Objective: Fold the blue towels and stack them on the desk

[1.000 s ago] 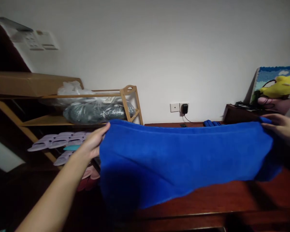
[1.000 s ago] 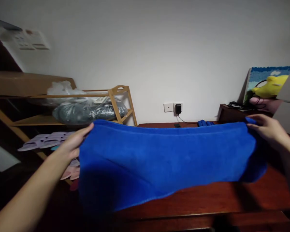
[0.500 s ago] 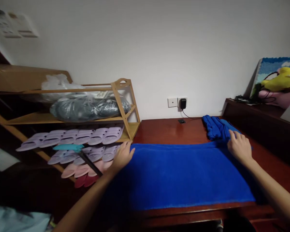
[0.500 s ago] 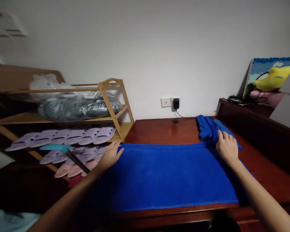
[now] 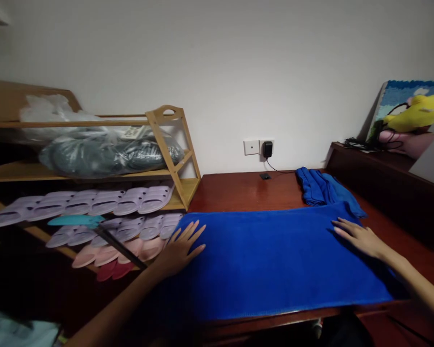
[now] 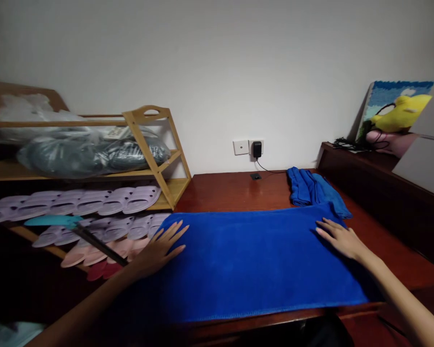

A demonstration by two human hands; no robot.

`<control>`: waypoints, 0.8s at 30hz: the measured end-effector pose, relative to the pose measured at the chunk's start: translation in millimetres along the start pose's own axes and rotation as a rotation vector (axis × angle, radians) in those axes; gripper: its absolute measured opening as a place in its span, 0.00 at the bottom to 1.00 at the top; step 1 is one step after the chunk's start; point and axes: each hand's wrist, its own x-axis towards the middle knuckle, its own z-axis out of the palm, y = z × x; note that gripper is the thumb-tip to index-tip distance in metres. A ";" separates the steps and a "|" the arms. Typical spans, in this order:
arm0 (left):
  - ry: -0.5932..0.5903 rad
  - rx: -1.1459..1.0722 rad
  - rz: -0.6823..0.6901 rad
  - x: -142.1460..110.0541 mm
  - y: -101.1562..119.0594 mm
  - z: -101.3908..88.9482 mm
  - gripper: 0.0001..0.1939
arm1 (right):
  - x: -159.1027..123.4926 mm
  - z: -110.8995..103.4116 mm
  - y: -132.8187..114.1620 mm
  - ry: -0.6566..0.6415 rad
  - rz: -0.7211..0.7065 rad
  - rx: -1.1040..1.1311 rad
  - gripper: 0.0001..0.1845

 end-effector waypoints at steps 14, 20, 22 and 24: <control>-0.022 0.013 -0.011 0.0 -5.2 -3.6 0.31 | 155.0 -12.9 -24.6 -0.050 -0.117 -0.127 0.23; -0.001 0.031 -0.002 0.1 -5.3 -2.5 0.31 | 146.1 -21.7 58.6 -0.057 -0.027 -0.177 0.28; -0.015 0.028 -0.002 0.3 -5.6 -2.4 0.31 | 138.1 -24.3 70.8 -0.029 0.017 -0.205 0.27; -0.035 0.018 -0.009 0.6 -5.3 -4.2 0.32 | 129.1 -24.6 67.1 0.057 0.017 -0.237 0.26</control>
